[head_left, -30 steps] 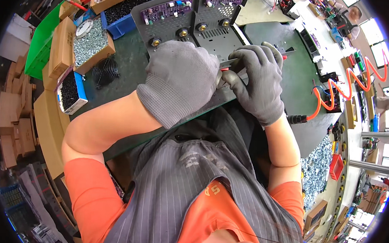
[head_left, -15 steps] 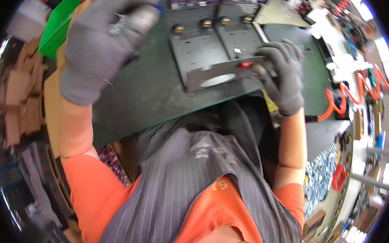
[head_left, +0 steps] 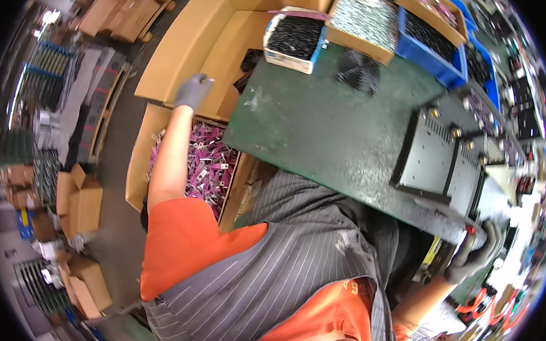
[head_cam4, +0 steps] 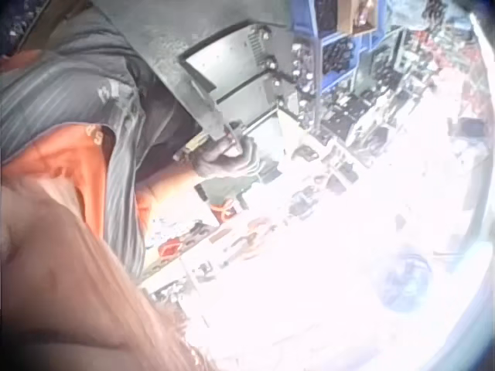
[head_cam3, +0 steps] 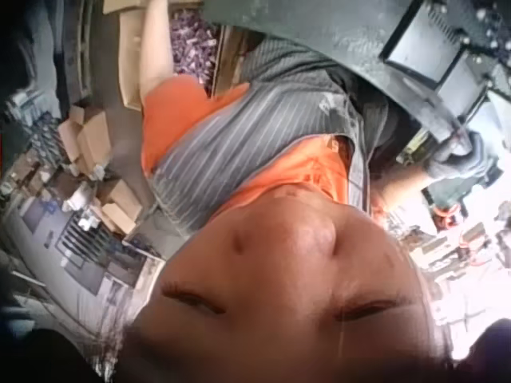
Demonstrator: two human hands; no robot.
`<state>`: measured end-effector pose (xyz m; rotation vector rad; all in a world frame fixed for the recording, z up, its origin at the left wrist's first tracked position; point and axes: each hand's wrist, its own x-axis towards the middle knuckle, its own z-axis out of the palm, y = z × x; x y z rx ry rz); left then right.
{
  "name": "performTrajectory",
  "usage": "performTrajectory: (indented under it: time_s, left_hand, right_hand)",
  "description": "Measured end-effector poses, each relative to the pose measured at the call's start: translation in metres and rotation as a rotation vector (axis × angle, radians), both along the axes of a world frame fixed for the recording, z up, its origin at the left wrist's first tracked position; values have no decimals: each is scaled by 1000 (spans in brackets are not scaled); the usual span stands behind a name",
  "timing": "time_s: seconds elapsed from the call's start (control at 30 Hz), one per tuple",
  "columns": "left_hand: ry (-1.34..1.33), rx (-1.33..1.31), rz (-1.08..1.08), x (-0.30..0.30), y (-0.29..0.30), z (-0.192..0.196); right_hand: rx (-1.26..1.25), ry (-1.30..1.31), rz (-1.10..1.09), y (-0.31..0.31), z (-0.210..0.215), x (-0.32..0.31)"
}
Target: The person assembles an electronic device on a workbench. They place a metal chassis on the table, install a cooling fan, and secure it with screws using a pneumatic screwdriver. They then attach a metal cover plate, fastening it with multiple screws. Finally, they install a second fan and secure it with screws.
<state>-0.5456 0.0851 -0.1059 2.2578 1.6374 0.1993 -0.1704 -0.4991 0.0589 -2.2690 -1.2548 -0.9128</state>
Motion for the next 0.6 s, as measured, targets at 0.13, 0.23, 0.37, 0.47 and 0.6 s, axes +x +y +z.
performTrajectory:
  time_s: [0.13,0.23,0.37,0.47,0.6]
  left_hand:
    - [155,-290,-43,24,-19,-47]
    - [46,-526,13,33,-11,-54]
    - [21,-459,-118,46,8,-46]
    - [-154,-378,-276,62,23,-59]
    - [53,-455,-289,85,19,-56]
  right_hand:
    - [-4,14,-17,3,4,-8]
    - [30,61,9,1,-3,-3]
    - [122,187,52,2,-10,1]
    - [207,253,13,0,-21,2]
    - [125,172,-82,4,-15,0]
